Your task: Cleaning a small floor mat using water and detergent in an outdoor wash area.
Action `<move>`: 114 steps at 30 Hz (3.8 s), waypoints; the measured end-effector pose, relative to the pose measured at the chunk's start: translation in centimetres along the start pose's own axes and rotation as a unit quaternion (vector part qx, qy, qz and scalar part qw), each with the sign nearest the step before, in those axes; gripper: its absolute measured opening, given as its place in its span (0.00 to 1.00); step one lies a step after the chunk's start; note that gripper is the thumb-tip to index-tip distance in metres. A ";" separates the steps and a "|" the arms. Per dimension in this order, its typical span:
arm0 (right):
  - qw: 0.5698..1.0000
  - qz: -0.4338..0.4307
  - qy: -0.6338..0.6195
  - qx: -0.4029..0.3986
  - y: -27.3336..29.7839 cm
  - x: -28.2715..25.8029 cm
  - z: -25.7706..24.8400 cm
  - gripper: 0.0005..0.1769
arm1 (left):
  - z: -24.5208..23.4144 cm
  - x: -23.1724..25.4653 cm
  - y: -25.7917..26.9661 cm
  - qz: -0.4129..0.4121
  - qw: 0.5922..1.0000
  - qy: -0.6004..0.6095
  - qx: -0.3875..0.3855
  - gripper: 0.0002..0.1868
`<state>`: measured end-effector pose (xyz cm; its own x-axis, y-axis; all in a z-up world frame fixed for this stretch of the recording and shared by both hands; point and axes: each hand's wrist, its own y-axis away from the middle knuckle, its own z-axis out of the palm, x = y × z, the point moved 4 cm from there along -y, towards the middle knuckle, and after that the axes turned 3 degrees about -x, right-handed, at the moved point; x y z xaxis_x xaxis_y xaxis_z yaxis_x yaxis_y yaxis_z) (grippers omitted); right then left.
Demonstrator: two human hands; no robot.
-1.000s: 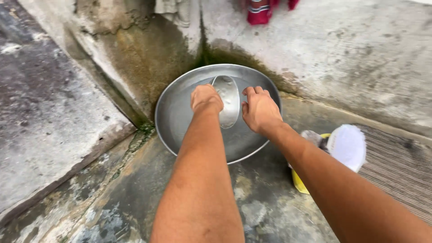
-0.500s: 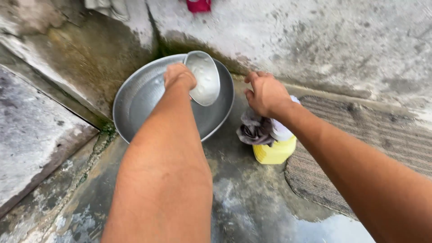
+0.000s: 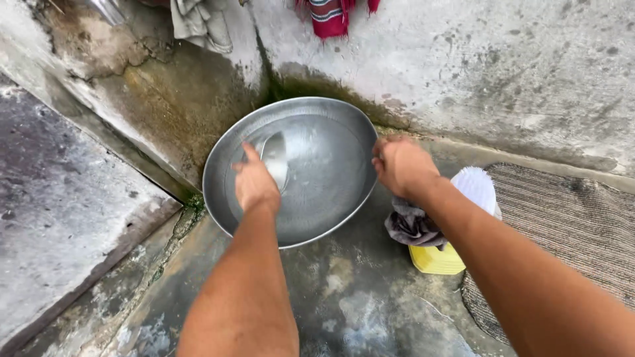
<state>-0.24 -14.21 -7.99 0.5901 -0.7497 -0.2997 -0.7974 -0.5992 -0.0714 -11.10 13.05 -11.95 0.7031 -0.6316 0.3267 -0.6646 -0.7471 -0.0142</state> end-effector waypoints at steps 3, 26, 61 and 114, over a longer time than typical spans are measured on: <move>1.000 -0.006 0.003 -0.021 -0.2 -1.8 1.6 0.15 | 0.5 -0.2 2.5 -0.091 0.994 0.010 -0.053 0.55; 0.980 0.142 0.135 -0.024 -1.0 1.1 -4.5 0.29 | 3.8 13.4 3.4 -0.069 0.661 0.685 -0.298 0.32; 0.634 0.432 -0.626 0.140 25.0 35.7 -13.2 0.24 | 6.7 44.9 29.8 0.060 0.600 0.469 -0.646 0.33; 0.308 0.530 -0.468 0.637 46.4 53.7 -21.9 0.46 | 6.0 54.7 34.6 0.235 0.590 0.351 -0.688 0.38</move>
<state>-2.81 -88.46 -6.57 0.0939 0.4327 -0.8966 -0.2339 0.8850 0.4026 5.82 -48.59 -0.22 0.4023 -0.0991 0.9101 -0.6606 0.6568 0.3636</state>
